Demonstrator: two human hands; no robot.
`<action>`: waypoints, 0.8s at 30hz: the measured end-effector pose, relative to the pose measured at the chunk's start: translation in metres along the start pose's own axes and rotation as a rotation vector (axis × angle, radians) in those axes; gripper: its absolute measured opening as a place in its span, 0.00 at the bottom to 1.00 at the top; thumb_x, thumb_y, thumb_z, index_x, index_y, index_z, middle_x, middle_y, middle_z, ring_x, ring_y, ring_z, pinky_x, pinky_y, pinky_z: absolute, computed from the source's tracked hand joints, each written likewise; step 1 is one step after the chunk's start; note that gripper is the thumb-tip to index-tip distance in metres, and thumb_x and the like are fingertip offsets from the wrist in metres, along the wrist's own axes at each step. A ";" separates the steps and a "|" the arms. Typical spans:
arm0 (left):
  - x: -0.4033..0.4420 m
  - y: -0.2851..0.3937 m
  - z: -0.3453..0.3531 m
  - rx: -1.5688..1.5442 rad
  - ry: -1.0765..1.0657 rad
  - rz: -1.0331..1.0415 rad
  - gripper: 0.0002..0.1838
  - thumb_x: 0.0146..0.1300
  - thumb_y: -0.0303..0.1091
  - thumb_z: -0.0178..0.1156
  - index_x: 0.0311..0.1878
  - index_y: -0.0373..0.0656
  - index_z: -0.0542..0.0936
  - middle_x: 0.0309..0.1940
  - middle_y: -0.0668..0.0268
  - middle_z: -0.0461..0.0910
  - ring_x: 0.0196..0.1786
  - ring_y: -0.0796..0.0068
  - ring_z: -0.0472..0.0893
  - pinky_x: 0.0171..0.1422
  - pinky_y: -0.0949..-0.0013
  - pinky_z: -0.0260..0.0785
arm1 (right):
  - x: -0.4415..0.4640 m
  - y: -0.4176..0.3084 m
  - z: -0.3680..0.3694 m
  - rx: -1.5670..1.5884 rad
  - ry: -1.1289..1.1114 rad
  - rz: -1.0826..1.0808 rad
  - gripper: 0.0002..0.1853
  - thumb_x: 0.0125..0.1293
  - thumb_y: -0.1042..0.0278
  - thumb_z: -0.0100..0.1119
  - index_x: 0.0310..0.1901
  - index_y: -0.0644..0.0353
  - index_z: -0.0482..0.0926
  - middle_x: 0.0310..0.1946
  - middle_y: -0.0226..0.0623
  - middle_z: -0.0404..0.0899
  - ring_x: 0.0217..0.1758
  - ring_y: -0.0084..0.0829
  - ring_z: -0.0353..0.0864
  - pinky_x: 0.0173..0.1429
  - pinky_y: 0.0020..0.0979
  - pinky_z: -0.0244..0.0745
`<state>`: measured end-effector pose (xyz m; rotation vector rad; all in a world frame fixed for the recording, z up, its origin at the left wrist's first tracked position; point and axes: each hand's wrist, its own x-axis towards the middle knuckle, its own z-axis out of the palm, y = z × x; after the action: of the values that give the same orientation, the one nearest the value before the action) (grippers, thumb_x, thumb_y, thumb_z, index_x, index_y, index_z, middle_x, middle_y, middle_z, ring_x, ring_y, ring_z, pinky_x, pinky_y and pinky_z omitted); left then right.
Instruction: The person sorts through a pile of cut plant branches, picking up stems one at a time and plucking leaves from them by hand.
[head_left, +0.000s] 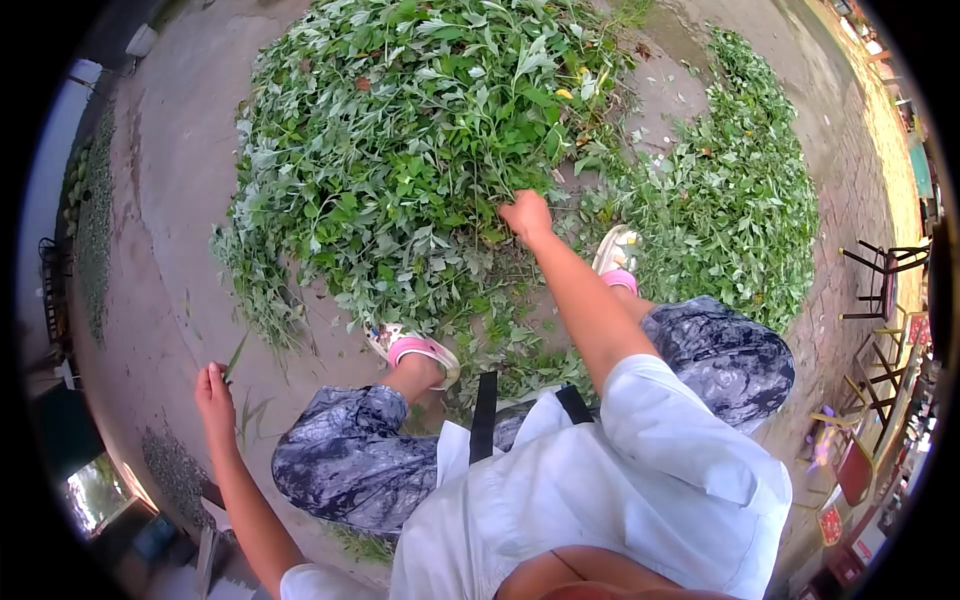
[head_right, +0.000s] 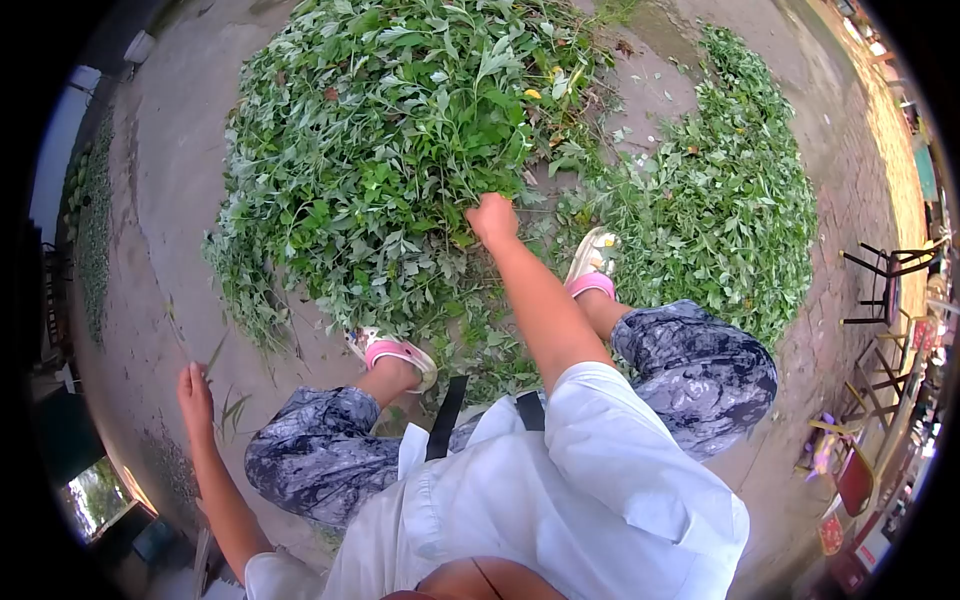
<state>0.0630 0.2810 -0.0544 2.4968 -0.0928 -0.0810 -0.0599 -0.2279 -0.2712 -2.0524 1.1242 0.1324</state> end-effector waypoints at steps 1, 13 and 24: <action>-0.029 -0.045 -0.025 0.156 -0.037 -0.078 0.17 0.65 0.41 0.43 0.27 0.38 0.71 0.15 0.73 0.63 0.19 0.83 0.61 0.22 0.74 0.54 | 0.004 0.004 -0.001 0.004 -0.001 -0.001 0.18 0.43 0.60 0.64 0.31 0.67 0.77 0.26 0.47 0.78 0.30 0.41 0.78 0.39 0.34 0.71; -0.231 -0.155 -0.071 0.652 -0.579 -0.792 0.18 0.56 0.41 0.48 0.35 0.32 0.76 0.30 0.50 0.77 0.29 0.55 0.79 0.34 0.58 0.70 | -0.068 -0.052 -0.112 1.259 -0.755 0.030 0.18 0.53 0.69 0.62 0.42 0.60 0.64 0.17 0.19 0.63 0.13 0.11 0.52 0.16 0.15 0.45; -0.091 0.239 0.114 -0.728 -1.195 -0.072 0.25 0.65 0.43 0.42 0.60 0.36 0.59 0.53 0.56 0.68 0.46 0.68 0.75 0.46 0.71 0.67 | -0.114 -0.085 -0.121 1.109 -0.723 -0.154 0.12 0.54 0.68 0.60 0.38 0.59 0.70 0.16 0.18 0.62 0.13 0.10 0.52 0.16 0.16 0.43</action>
<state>-0.0476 0.0304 0.0011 1.4348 -0.3779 -1.3486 -0.0956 -0.2060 -0.0894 -0.9376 0.3896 0.1185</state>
